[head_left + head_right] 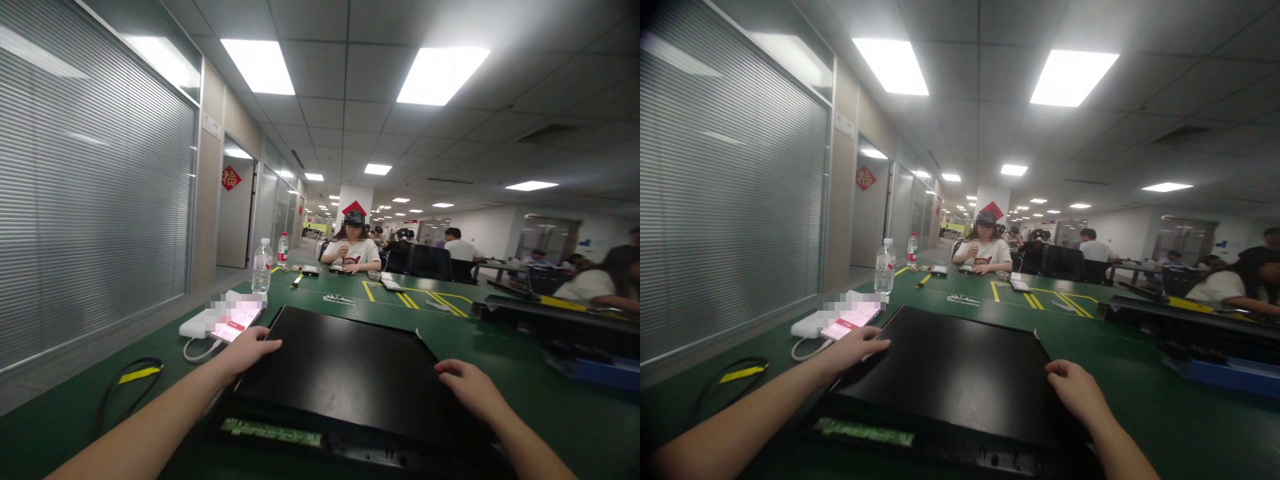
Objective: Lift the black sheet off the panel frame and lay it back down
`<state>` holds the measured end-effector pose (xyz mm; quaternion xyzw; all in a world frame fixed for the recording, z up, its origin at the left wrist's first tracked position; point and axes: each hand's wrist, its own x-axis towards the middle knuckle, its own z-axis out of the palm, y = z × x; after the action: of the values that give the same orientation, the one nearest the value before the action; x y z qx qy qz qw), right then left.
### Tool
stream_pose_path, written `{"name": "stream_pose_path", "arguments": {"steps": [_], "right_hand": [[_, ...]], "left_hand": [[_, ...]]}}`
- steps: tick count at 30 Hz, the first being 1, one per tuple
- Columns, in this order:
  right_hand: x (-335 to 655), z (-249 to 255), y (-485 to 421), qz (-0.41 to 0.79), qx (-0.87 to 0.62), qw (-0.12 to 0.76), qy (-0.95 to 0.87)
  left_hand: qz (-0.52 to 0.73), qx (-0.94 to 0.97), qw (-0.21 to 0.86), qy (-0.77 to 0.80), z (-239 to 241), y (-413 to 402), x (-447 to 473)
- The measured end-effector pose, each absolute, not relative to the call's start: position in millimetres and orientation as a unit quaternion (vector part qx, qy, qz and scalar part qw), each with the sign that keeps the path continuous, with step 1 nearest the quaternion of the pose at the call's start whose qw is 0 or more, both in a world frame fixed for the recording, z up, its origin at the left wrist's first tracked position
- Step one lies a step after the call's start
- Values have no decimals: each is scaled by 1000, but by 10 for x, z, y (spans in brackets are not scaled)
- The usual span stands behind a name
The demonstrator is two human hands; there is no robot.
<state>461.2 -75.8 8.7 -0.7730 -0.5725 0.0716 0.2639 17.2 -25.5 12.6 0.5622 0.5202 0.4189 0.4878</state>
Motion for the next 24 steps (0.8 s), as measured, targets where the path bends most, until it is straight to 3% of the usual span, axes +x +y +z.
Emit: {"name": "stream_pose_path", "arguments": {"steps": [8,17,24], "right_hand": [[4625,50,-740,93,-763,273,-579],[4588,99,-776,86,-771,292,-560],[4620,111,-734,103,-786,282,-541]], "left_hand": [[418,556,513,503,185,-327,179],[443,593,448,501,207,-316,194],[470,572,515,433,260,-307,213]]}}
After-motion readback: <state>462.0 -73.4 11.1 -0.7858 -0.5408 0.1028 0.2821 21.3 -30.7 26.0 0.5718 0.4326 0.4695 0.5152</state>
